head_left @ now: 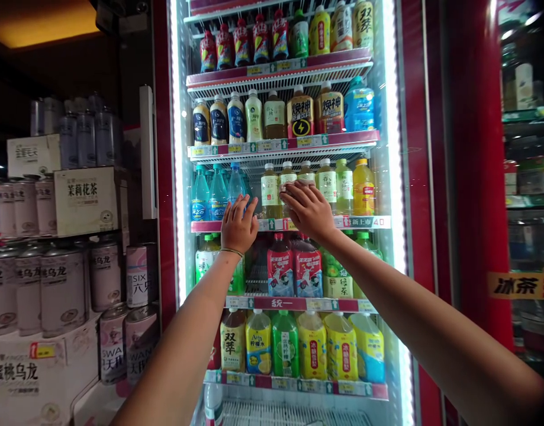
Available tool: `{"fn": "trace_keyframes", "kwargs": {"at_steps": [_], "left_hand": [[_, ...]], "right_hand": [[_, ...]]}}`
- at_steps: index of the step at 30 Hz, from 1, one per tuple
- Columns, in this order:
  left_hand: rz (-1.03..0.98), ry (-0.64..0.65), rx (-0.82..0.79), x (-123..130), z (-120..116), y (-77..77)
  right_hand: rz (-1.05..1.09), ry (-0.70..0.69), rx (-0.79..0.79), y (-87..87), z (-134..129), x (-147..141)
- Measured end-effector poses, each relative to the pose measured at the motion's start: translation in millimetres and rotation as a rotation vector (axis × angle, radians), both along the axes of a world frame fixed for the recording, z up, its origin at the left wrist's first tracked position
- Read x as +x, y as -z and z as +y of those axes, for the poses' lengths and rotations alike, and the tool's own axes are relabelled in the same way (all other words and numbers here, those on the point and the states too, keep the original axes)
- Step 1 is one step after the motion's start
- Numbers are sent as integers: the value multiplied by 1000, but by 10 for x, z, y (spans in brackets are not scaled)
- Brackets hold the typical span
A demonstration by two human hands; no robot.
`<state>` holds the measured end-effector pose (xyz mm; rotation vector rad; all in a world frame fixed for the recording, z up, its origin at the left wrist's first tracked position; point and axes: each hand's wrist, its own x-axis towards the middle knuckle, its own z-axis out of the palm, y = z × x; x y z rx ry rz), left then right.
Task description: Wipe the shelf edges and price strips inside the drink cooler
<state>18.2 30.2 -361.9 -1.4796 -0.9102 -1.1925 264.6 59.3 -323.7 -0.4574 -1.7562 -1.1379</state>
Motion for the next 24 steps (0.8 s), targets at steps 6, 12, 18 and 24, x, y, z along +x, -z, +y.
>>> {"fn": "trace_keyframes", "kwargs": {"at_steps": [6,12,18,24], "left_hand": [[-6,8,-17,-1,-9,-2],[-9,12,-15,-2,-2,-3],[12,-14,44,-6,0,2],[-6,5,-11,-3,-10,4]], "right_hand": [[-147,-37,-17,-5,27,2],[-59,-34,2,-6,19,-2],[61,-57,1,-12,38,-6],[-255,-44,-30,-17,-1,0]]}}
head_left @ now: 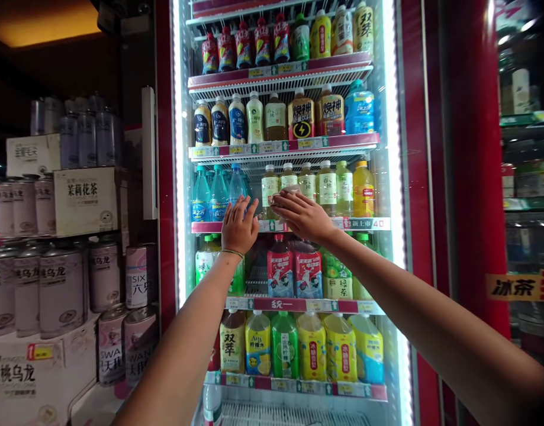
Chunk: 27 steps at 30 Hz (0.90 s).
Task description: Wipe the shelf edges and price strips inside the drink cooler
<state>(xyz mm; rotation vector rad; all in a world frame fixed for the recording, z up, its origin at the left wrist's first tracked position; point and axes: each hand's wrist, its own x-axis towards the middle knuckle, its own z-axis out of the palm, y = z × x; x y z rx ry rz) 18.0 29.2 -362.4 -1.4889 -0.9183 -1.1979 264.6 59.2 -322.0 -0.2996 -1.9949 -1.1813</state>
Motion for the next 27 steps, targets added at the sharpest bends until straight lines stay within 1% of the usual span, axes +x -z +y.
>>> {"fn": "trace_keyframes", "kwargs": {"at_steps": [1,4,5,6,10,11,12,14,16,18,20,22,24,27], "left_hand": [[-3,2,-2,0,1,0],[-1,-3,18,-3,8,-1],[3,-5,26,-4,10,-1],[6,-6,31,-5,11,0],[4,6,17,-5,8,3],[2,12,10,-5,5,3],[-1,17,5,-5,3,3],[-2,27,9,-7,1,3],[-1,33,22,-9,1,3],[1,38,29,-11,4,3],[0,44,26,-14,9,3],[-2,47,28,-18,13,4],[0,45,35,-21,16,4],[7,43,48,-24,20,3]], "right_hand": [[28,12,1,2,-5,-5],[270,28,17,20,3,-13],[308,23,26,26,9,-11],[296,14,34,28,14,-6],[6,-14,34,-15,7,8],[-22,-11,25,-31,1,4],[-13,-2,13,-41,-5,-5],[78,14,-9,-33,-11,-33],[208,22,-22,11,-10,-68],[288,15,-27,60,-6,-103],[269,4,-38,68,-6,-129],[190,5,-50,23,-8,-142],[159,22,-59,-41,-11,-149],[259,38,-63,-84,-15,-163]]}}
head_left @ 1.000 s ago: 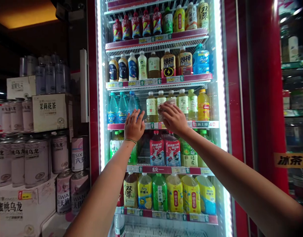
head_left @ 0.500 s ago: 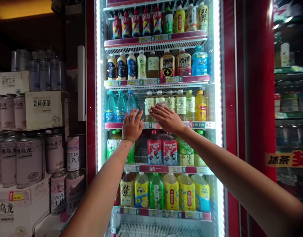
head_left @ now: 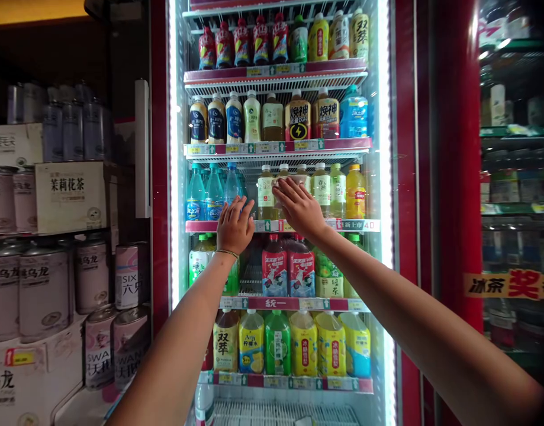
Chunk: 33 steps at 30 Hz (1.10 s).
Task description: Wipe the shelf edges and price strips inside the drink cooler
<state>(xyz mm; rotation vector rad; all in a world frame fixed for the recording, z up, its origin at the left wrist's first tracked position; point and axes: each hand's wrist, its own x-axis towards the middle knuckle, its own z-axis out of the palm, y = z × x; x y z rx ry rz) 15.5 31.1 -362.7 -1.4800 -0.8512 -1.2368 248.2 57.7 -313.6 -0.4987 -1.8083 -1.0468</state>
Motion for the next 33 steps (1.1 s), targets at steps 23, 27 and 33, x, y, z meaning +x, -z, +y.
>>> {"fn": "trace_keyframes", "kwargs": {"at_steps": [23,27,33], "left_hand": [[-19,21,-21,-8,6,9],[-28,27,-23,-3,10,16],[-46,51,-27,-3,14,16]], "right_hand": [[80,-1,-19,-43,-25,-227],[64,-24,-5,16,-11,-248],[12,-29,-34,-76,-34,-326]]}}
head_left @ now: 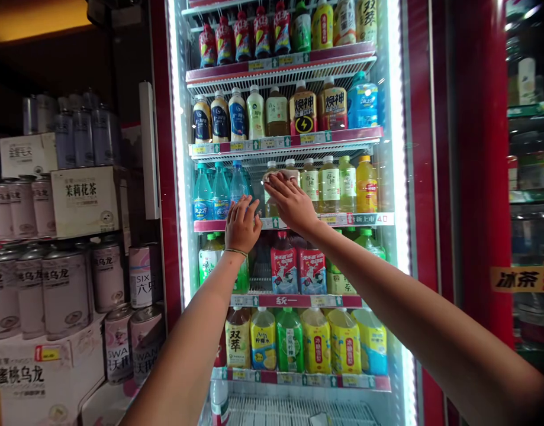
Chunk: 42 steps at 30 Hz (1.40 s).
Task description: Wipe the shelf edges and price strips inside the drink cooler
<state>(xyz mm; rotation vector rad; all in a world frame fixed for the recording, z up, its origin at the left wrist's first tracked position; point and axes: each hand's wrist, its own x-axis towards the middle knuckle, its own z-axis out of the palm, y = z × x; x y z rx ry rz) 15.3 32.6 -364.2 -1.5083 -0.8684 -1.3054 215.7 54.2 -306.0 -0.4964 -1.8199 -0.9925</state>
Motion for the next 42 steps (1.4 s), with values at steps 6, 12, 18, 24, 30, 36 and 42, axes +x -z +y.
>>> {"fn": "trace_keyframes", "kwargs": {"at_steps": [6,12,18,24,30,36,42], "left_hand": [[-8,15,-12,-9,-5,-3],[6,-11,28,-17,5,-1],[1,3,4,-20,-2,-6],[2,-12,16,-17,-16,-5],[-3,9,-5,-14,-20,-7],[2,-5,27,-21,-12,-6],[-1,-15,11,-23,-11,-7]], "right_hand": [[-16,-18,6,-27,13,135],[-105,-26,10,-28,18,112],[12,-17,1,-76,13,149],[-213,-21,-11,-46,-29,241],[-36,0,-30,-100,-13,122],[-234,4,-23,-14,-49,199],[-19,11,-40,-47,-30,105]]}}
